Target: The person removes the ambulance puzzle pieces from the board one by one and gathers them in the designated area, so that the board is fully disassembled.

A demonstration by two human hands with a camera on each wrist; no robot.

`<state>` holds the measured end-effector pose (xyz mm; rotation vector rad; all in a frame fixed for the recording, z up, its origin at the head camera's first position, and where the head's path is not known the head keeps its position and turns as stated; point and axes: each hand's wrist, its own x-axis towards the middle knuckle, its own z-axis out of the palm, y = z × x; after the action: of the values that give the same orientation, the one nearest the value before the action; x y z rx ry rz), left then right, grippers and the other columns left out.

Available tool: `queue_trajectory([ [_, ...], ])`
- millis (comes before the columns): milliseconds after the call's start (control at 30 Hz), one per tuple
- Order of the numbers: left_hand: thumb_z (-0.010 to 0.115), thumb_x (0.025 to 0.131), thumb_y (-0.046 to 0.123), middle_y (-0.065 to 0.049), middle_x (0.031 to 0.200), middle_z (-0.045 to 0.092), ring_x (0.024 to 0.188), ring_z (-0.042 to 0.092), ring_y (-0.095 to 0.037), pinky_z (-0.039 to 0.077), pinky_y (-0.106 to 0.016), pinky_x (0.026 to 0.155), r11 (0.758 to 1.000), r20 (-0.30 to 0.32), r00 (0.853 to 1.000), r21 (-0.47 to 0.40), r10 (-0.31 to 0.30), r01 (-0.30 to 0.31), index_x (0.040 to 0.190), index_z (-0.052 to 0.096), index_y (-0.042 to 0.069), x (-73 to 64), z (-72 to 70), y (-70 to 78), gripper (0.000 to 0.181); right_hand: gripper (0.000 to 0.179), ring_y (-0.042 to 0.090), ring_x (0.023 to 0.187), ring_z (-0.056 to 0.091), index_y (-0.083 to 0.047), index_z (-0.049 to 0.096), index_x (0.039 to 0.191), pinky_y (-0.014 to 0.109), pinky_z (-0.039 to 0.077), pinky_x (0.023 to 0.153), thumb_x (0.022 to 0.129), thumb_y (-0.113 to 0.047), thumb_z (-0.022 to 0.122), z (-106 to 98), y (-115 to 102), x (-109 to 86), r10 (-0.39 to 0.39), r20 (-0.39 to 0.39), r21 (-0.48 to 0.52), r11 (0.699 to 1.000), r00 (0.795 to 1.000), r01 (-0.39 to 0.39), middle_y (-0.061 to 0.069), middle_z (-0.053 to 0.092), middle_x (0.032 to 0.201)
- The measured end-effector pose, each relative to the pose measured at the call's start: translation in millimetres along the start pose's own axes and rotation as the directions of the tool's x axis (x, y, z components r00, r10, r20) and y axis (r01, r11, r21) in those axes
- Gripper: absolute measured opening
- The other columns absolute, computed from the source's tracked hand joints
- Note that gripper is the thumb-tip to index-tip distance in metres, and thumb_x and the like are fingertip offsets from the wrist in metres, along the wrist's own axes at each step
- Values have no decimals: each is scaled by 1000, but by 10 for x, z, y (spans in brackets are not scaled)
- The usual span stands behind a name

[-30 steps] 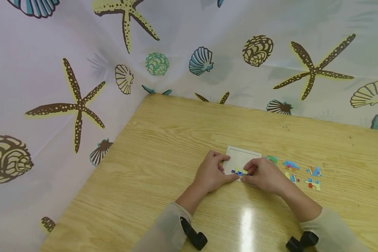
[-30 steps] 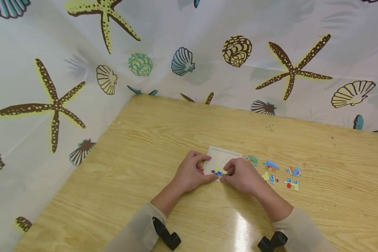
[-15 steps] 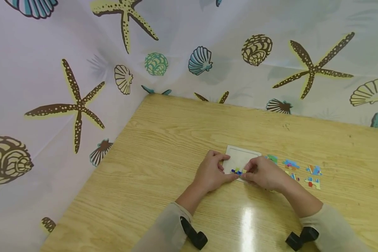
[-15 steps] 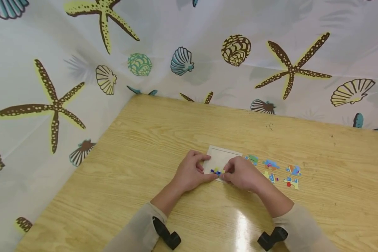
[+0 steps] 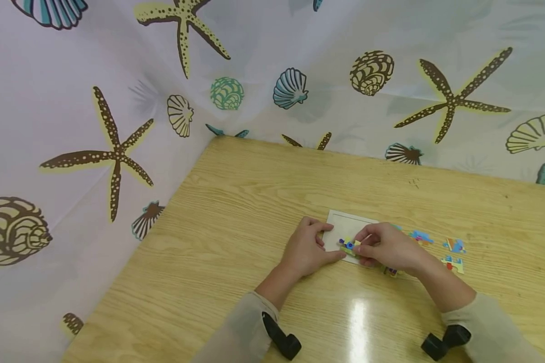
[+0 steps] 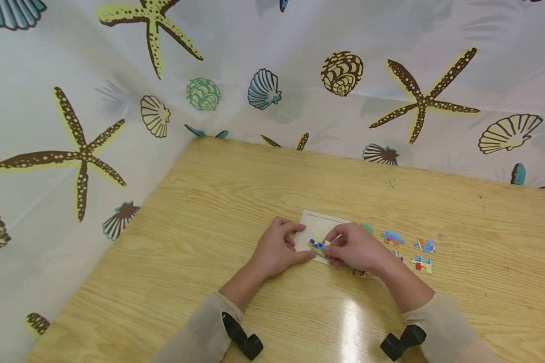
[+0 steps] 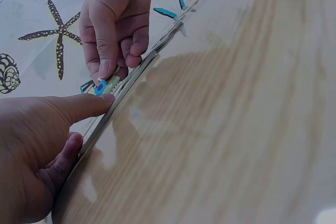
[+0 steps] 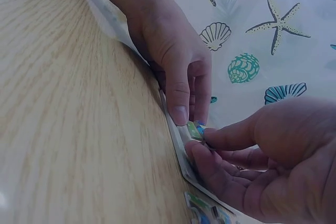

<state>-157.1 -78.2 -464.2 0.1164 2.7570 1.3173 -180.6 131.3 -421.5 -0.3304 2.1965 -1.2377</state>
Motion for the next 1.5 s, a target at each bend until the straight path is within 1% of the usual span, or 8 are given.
queue_trajectory([
  [167,90,72,40,0,116,52,76,52,-4,44,-18,67,1000,-3,1000,19,5,-5,126,68,15,8,6,20,64,24,20,79,71,5,59,116,33,61,73,99,-12,61,-68,36,-65,-1,-12,10,1000,1000,1,15,68,96],
  [300,90,72,39,0,116,52,77,52,-4,44,-18,66,1000,-4,1000,20,-3,3,126,68,15,10,6,31,63,27,21,81,72,5,59,118,33,60,74,100,-15,61,-128,62,-131,-13,-12,17,1000,1000,13,16,68,98],
  [533,90,72,39,0,117,52,77,52,-5,45,-18,65,1000,-5,1000,19,-18,19,126,68,16,2,9,31,63,30,23,81,71,4,58,119,33,59,73,100,-18,62,-220,110,-226,-33,2,-11,999,999,33,14,70,93],
  [733,90,72,38,0,116,52,75,52,-5,45,-19,65,1000,3,1000,3,-17,17,126,68,15,-3,11,28,62,31,24,78,69,5,57,117,34,59,73,98,-18,65,-274,175,-315,-57,17,28,998,998,57,16,70,88],
  [900,90,73,38,0,116,51,76,51,-5,45,-20,66,1000,4,1000,1,-24,24,127,67,16,-10,2,32,63,31,24,78,69,6,56,117,34,59,75,97,-16,66,-319,209,-405,-69,9,66,995,998,69,16,68,88],
  [1067,90,72,37,0,115,51,76,52,-6,45,-20,66,1000,3,1000,-8,-21,21,127,67,16,-9,10,22,63,34,23,80,72,7,56,121,33,60,77,97,-15,65,-388,263,-485,-82,5,56,995,997,82,16,68,92],
  [1267,90,72,38,1,114,52,76,51,-4,44,-19,66,1000,-4,1000,-3,-14,14,126,68,16,6,27,7,63,35,20,80,71,9,56,119,33,60,76,97,-16,65,-444,339,-572,-108,6,33,994,994,108,18,69,93],
  [1500,90,72,38,1,114,52,75,51,-4,44,-18,65,1000,-11,1000,3,-7,7,126,68,16,3,18,2,63,35,17,80,69,8,57,120,31,60,76,98,-19,65,-507,409,-655,-100,13,8,995,995,99,16,70,93],
])
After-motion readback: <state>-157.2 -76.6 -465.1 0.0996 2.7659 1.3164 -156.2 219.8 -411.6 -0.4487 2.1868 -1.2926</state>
